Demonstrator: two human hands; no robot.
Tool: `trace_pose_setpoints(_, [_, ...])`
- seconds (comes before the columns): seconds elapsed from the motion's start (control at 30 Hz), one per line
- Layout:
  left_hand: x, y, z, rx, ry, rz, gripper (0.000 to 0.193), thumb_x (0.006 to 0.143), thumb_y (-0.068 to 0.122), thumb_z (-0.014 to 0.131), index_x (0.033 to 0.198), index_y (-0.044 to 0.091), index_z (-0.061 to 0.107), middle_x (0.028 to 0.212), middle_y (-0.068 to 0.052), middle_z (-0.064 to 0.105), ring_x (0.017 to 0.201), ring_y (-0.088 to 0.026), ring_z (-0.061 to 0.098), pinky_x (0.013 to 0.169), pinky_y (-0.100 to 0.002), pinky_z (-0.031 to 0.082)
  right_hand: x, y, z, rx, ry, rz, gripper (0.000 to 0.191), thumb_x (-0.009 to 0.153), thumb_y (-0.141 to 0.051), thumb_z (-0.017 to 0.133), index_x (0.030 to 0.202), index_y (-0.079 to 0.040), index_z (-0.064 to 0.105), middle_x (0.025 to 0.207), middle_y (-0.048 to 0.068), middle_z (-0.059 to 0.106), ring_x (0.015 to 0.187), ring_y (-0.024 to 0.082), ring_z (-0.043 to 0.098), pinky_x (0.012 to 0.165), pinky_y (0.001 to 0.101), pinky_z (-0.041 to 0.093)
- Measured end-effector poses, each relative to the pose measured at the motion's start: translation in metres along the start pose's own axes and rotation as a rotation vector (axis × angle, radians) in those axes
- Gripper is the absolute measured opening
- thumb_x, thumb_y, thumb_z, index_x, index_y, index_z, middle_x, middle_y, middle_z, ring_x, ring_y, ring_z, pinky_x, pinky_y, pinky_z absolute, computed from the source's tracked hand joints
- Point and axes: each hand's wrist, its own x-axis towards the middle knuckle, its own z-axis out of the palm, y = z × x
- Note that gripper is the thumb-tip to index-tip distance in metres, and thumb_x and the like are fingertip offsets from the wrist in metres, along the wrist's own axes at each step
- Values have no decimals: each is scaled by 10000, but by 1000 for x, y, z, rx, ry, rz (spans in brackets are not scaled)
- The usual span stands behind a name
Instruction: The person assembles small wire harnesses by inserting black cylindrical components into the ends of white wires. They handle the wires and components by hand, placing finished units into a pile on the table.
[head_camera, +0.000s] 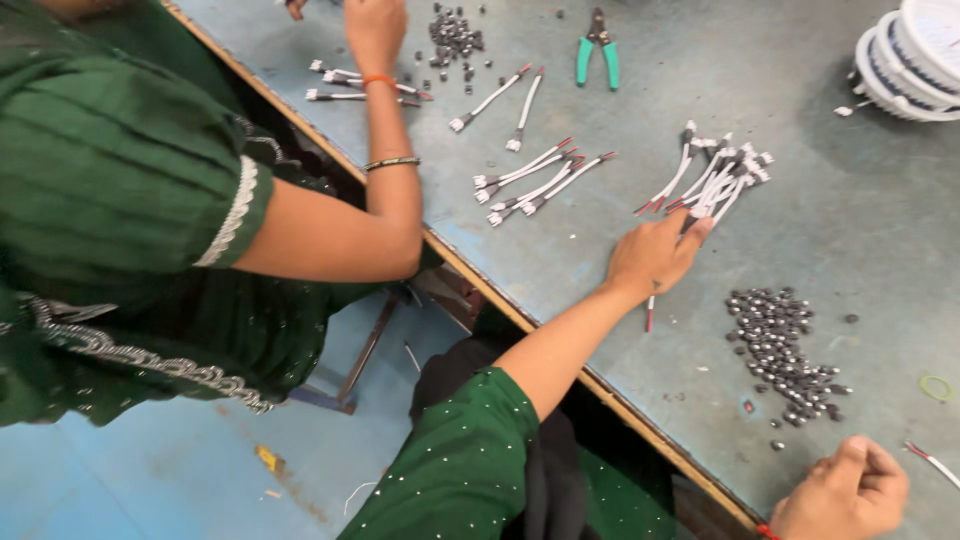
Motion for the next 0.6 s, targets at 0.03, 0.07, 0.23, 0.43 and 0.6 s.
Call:
trace_pose_setpoints(0.03, [1, 1, 0, 5, -5, -4, 537, 1008, 585, 397, 1111, 119, 645, 865, -211, 742, 876, -466, 699, 759, -585, 520, 2, 6, -2, -13, -1, 23, 78, 1129, -48, 691, 1086, -12, 636, 836, -1, 609, 641, 48, 513, 576, 210, 385])
trace_pose_setpoints(0.07, [2, 1, 0, 10, -11, -7, 535, 1010, 582, 398, 1103, 119, 650, 868, -209, 742, 882, -466, 697, 766, -583, 519, 4, 11, -4, -26, -1, 45, 86, 1122, -47, 698, 1072, -11, 639, 819, 4, 602, 638, 45, 511, 587, 215, 381])
trace_pose_setpoints(0.23, [1, 5, -5, 24, -21, -8, 522, 1014, 570, 413, 1091, 112, 651, 884, -197, 743, 886, -462, 693, 762, -578, 512, 4, 22, -8, -118, -105, 39, 90, 1113, -38, 694, 1070, 22, 642, 819, 11, 604, 668, 37, 513, 610, 189, 376])
trace_pose_setpoints(0.43, [-4, 5, -10, -15, -17, 27, 518, 1016, 568, 409, 1080, 111, 647, 854, -174, 741, 853, -445, 698, 737, -560, 515, -1, 8, -4, -58, -128, 65, 187, 1185, -116, 659, 1057, 21, 659, 779, 7, 583, 668, 43, 494, 642, 210, 360])
trace_pose_setpoints(0.6, [-5, 3, -10, 7, -22, 44, 523, 1020, 572, 413, 1058, 104, 643, 841, -176, 734, 843, -446, 693, 730, -562, 510, -4, 0, -3, -62, -126, 68, 264, 1215, -160, 622, 1042, 36, 659, 772, 22, 580, 667, 55, 495, 645, 218, 359])
